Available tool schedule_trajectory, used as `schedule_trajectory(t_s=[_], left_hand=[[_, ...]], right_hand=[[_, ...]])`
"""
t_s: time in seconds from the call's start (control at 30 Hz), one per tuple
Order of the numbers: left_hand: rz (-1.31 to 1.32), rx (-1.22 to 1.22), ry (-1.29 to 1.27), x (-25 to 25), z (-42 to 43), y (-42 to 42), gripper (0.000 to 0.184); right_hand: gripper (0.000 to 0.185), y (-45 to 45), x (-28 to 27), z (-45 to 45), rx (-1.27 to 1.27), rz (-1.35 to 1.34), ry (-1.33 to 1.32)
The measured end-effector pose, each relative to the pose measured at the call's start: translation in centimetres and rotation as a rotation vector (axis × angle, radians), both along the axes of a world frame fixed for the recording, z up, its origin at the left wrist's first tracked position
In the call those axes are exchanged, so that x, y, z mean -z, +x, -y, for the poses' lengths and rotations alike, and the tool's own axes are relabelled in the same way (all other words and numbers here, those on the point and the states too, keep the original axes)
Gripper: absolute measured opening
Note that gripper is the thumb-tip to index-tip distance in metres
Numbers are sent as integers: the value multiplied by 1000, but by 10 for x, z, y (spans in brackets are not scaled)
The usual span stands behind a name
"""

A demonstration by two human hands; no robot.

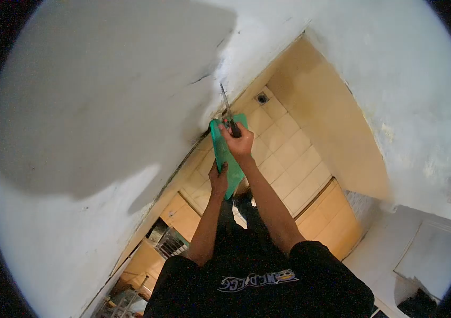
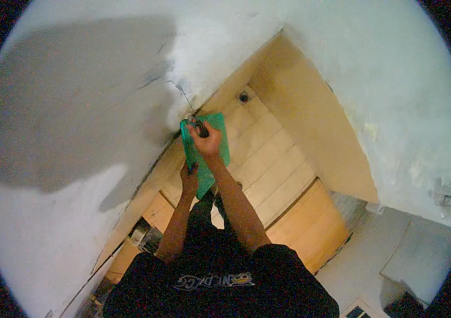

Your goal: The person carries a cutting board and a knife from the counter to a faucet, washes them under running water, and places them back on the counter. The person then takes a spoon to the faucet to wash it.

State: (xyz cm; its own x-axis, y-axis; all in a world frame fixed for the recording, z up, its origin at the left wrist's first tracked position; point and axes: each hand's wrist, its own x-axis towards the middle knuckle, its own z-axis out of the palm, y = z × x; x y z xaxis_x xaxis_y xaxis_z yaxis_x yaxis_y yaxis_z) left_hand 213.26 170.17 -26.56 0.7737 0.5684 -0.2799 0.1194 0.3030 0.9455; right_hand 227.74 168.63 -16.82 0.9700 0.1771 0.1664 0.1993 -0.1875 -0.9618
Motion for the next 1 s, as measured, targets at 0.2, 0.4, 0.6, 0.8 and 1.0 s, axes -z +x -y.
schedule_trajectory(t_s=[0.2,0.4,0.6,0.8,1.0], left_hand=[[22,-19,15,7,4,-3,38],[-114,61,114,-3,-3,-6,38],[-154,52,196,-32,-5,-4,36],[-183,98,205,-23,-9,-8,37],[-135,89,207,-13,-8,-15,41]], right_hand=[[25,-2,-1,7,25,28,-203],[27,-12,29,38,-21,-211,124],[41,-50,36,79,-93,-875,430],[42,-77,28,101,-141,-1102,647],[41,-86,37,110,-72,-1066,400]])
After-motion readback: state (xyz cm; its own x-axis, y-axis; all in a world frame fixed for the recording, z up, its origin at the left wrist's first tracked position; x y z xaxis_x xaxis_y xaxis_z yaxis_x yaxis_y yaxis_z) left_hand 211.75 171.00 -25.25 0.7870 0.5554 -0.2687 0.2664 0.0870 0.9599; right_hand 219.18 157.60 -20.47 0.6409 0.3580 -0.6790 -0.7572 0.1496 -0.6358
